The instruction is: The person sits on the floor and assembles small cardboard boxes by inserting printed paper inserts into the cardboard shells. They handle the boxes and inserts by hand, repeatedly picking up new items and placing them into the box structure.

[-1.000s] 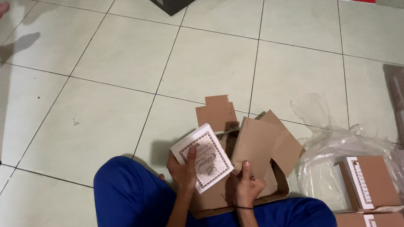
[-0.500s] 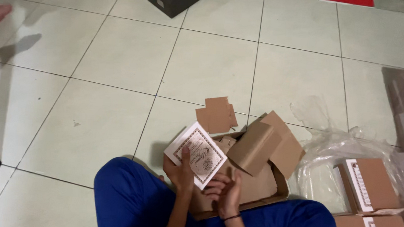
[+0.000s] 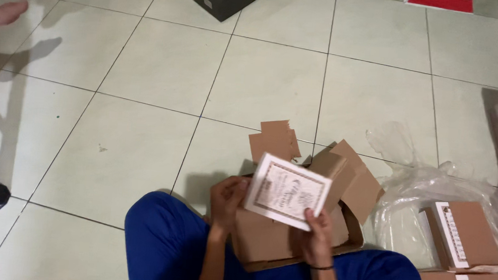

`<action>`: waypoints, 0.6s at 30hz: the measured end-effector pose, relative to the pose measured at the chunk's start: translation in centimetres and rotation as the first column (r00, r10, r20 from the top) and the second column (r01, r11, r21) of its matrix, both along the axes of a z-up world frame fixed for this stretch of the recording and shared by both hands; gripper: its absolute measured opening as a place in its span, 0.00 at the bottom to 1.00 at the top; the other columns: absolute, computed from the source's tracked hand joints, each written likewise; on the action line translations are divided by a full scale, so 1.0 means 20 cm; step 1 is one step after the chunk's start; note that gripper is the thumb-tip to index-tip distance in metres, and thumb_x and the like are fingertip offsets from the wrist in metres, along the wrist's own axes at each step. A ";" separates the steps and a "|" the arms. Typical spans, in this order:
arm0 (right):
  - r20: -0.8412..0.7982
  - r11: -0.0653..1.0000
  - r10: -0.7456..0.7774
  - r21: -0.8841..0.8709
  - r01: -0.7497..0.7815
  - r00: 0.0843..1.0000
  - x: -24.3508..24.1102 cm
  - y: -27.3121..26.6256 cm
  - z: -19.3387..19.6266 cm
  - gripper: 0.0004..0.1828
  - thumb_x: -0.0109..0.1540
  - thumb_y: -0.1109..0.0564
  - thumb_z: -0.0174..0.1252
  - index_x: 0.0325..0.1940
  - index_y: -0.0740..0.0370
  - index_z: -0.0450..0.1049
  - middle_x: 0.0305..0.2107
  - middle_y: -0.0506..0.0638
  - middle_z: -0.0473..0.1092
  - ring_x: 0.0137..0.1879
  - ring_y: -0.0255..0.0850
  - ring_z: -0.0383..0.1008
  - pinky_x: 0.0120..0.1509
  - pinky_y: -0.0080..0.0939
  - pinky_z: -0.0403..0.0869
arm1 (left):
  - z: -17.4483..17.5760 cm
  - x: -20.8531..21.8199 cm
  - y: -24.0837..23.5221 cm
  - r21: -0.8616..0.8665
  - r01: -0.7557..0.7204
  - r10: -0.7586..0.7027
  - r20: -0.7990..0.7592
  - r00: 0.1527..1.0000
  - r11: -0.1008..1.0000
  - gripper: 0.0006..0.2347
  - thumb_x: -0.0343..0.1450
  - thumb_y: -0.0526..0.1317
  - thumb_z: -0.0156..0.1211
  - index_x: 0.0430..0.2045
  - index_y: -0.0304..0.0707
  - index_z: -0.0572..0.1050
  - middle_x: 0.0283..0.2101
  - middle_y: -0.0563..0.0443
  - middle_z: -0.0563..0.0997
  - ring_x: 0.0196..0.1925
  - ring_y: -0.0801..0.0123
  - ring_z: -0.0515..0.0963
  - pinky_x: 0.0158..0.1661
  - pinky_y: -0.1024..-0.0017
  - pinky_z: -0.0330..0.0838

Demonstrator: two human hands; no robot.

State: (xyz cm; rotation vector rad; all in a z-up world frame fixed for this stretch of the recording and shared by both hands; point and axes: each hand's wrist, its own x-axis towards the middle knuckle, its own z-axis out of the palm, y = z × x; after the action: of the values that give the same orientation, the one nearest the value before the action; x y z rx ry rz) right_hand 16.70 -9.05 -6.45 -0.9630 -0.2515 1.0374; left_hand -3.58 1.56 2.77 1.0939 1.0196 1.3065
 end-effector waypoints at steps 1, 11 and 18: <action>0.057 0.999 0.016 0.030 -0.018 0.998 0.06 -0.01 0.04 0.24 0.59 0.60 0.63 0.59 0.67 0.73 0.53 0.63 0.76 0.53 0.52 0.78 0.61 0.50 0.75 | 0.03 -0.01 0.00 0.009 0.085 -0.085 -0.016 0.996 0.996 0.09 0.71 0.41 0.64 0.32 0.32 0.85 0.36 0.48 0.88 0.36 0.73 0.84 0.37 0.77 0.78; 0.443 0.980 0.141 -0.192 -0.060 0.886 0.22 -0.07 0.10 0.15 0.61 0.53 0.65 0.39 0.71 0.82 0.26 0.48 0.75 0.30 0.33 0.69 0.33 0.32 0.66 | 0.05 0.16 -0.04 -0.291 0.631 -0.693 -0.360 0.625 0.720 0.10 0.70 0.43 0.62 0.39 0.38 0.82 0.37 0.50 0.89 0.34 0.66 0.90 0.29 0.74 0.86; 0.009 0.963 -0.038 -0.267 0.039 0.999 -0.01 -0.31 0.43 0.28 0.60 0.61 0.56 0.64 0.73 0.67 0.53 0.69 0.73 0.53 0.58 0.75 0.57 0.59 0.75 | 0.03 0.28 -0.28 -0.203 0.486 -0.526 -0.292 0.799 0.850 0.10 0.70 0.44 0.65 0.23 0.39 0.75 0.29 0.50 0.85 0.29 0.76 0.82 0.27 0.76 0.70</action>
State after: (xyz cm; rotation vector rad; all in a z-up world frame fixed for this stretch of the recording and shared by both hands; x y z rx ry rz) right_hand 16.57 -15.30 2.10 -1.2086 -0.0961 1.0503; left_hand 2.11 -4.03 3.37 1.4121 0.9424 0.6249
